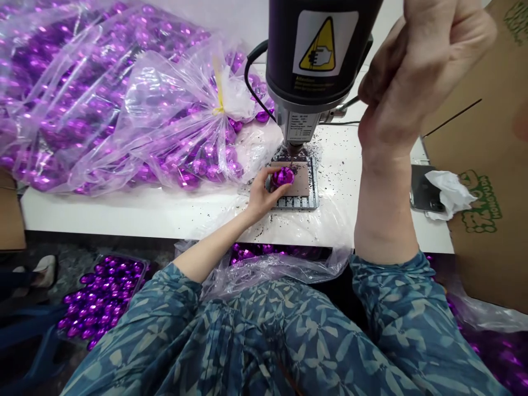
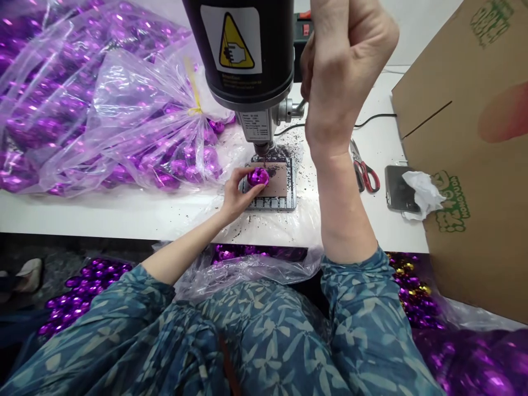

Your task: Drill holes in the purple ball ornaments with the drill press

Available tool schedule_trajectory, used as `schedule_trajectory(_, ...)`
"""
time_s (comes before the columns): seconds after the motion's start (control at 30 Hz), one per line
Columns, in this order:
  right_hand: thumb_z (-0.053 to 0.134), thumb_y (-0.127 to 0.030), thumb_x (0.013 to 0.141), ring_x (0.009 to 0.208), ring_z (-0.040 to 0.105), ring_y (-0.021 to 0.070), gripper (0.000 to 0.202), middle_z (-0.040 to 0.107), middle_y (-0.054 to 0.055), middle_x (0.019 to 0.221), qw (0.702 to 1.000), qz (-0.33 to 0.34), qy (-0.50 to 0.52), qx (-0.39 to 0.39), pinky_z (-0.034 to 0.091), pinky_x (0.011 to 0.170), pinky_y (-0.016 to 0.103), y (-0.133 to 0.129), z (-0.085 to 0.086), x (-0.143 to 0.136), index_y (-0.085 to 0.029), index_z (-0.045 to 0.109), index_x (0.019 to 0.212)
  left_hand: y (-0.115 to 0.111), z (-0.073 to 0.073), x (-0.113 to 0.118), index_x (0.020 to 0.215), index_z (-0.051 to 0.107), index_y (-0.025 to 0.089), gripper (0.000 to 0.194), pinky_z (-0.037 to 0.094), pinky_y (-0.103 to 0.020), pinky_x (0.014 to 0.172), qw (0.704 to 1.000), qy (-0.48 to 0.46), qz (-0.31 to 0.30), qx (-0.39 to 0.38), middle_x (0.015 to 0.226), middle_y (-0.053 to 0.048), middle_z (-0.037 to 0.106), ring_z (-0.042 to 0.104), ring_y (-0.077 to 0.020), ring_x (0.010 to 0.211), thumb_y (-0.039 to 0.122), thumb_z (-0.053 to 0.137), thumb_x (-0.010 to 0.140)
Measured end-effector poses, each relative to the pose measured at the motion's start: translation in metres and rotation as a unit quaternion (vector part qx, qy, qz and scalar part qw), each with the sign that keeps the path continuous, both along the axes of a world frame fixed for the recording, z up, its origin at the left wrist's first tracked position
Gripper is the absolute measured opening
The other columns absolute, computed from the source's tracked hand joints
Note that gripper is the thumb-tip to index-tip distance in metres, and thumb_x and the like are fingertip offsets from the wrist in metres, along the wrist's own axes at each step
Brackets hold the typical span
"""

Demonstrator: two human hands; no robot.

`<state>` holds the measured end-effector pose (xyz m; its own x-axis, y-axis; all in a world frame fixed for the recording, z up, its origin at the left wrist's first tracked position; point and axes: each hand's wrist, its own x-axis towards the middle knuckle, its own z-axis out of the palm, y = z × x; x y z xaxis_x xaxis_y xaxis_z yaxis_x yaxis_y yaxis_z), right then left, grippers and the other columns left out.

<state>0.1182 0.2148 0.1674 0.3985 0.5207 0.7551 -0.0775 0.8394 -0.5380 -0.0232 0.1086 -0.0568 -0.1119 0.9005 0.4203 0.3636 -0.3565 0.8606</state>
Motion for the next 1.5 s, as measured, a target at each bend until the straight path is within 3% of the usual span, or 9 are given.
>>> schedule_trajectory(0.13, 0.039, -0.014, 0.105, 0.034, 0.021, 0.0033, 0.048, 0.016, -0.009, 0.043, 0.999, 0.025, 0.010, -0.032, 0.012, 0.042, 0.026, 0.006, 0.001, -0.001, -0.027, 0.016, 0.065, -0.074, -0.009, 0.001, 0.120, 0.073, 0.037, 0.033, 0.068, -0.051, 0.089, 0.978, 0.109, -0.165, 0.063, 0.114, -0.005, 0.078, 0.076, -0.0272, 0.104, 0.052, 0.082, 0.092)
schedule_trajectory(0.3, 0.057, -0.024, 0.096, 0.034, 0.020, 0.0020, 0.051, 0.016, -0.009, 0.042, 0.997, 0.058, 0.043, 0.013, 0.009, 0.042, 0.027, 0.000, 0.003, 0.001, -0.027, 0.018, 0.062, -0.156, -0.039, 0.011, 0.126, 0.075, 0.036, 0.036, 0.068, -0.052, 0.087, 0.874, 0.344, -0.339, 0.057, 0.131, -0.015, 0.078, 0.080, -0.0359, 0.109, 0.018, 0.062, 0.098)
schedule_trajectory(0.4, 0.068, -0.035, 0.086, 0.036, 0.027, 0.0009, 0.055, 0.021, -0.008, 0.043, 0.996, 0.089, 0.023, -0.003, 0.013, 0.043, 0.024, -0.005, 0.005, 0.005, -0.026, 0.020, 0.060, -0.169, -0.043, 0.016, 0.142, 0.070, 0.029, 0.045, 0.067, -0.049, 0.092, 0.806, 0.467, -0.362, 0.030, 0.146, -0.019, 0.072, 0.079, -0.0380, 0.119, 0.016, 0.059, 0.101)
schedule_trajectory(0.53, 0.053, -0.015, 0.101, 0.039, 0.033, 0.0012, 0.049, 0.027, -0.007, 0.046, 0.994, 0.104, -0.012, -0.034, 0.017, 0.047, 0.023, -0.013, 0.005, 0.011, -0.024, 0.027, 0.060, -0.163, -0.023, 0.013, 0.160, 0.055, 0.025, 0.053, 0.063, -0.044, 0.103, 0.768, 0.540, -0.344, 0.021, 0.160, -0.024, 0.060, 0.075, -0.0357, 0.127, 0.037, 0.061, 0.109)
schedule_trajectory(0.7, 0.048, -0.017, 0.101, 0.041, 0.035, 0.0011, 0.046, 0.029, -0.006, 0.048, 0.995, 0.095, -0.025, -0.022, 0.016, 0.049, 0.023, -0.016, 0.000, 0.012, -0.024, 0.026, 0.061, -0.118, 0.001, -0.012, 0.126, 0.073, 0.026, 0.022, 0.065, -0.037, 0.090, 0.823, 0.392, -0.362, 0.196, 0.110, -0.008, 0.081, 0.078, -0.0210, 0.096, 0.028, 0.061, 0.108)
schedule_trajectory(0.87, 0.052, -0.023, 0.099, 0.043, 0.036, 0.0024, 0.042, 0.032, -0.006, 0.050, 0.996, 0.086, -0.025, -0.016, 0.017, 0.051, 0.026, -0.018, -0.002, 0.012, -0.024, 0.031, 0.063, 0.021, 0.021, -0.073, 0.113, 0.070, 0.024, 0.024, 0.064, -0.043, 0.087, 0.953, 0.282, -0.084, 0.075, 0.102, -0.007, 0.073, 0.074, -0.0226, 0.095, 0.016, 0.049, 0.105)
schedule_trajectory(1.07, 0.055, -0.020, 0.100, 0.044, 0.035, 0.0033, 0.042, 0.034, -0.006, 0.050, 0.996, 0.080, -0.008, -0.025, 0.017, 0.053, 0.027, -0.024, 0.000, 0.011, -0.021, 0.036, 0.063, 0.164, 0.043, -0.124, 0.125, 0.068, 0.009, 0.035, 0.042, -0.057, 0.121, 0.893, 0.408, 0.133, -0.138, 0.133, -0.025, 0.068, 0.054, -0.0396, 0.139, 0.006, 0.048, 0.097)
schedule_trajectory(1.23, 0.056, -0.017, 0.101, 0.043, 0.033, 0.0029, 0.045, 0.033, -0.006, 0.048, 0.997, 0.076, 0.009, 0.001, 0.018, 0.053, 0.027, -0.021, -0.002, 0.010, -0.021, 0.034, 0.062, 0.186, 0.050, -0.116, 0.144, 0.062, 0.002, 0.049, 0.037, -0.057, 0.123, 0.836, 0.478, 0.176, -0.205, 0.148, -0.031, 0.060, 0.050, -0.0411, 0.146, 0.005, 0.040, 0.100)
schedule_trajectory(1.5, 0.068, -0.039, 0.093, 0.041, 0.034, 0.0015, 0.050, 0.033, -0.007, 0.048, 0.995, 0.089, 0.010, 0.050, 0.016, 0.047, 0.025, -0.012, -0.006, 0.010, -0.018, 0.037, 0.060, 0.158, 0.051, -0.113, 0.142, 0.065, 0.010, 0.048, 0.044, -0.058, 0.115, 0.836, 0.492, 0.128, -0.206, 0.154, -0.028, 0.054, 0.063, -0.0445, 0.133, 0.012, 0.051, 0.096)
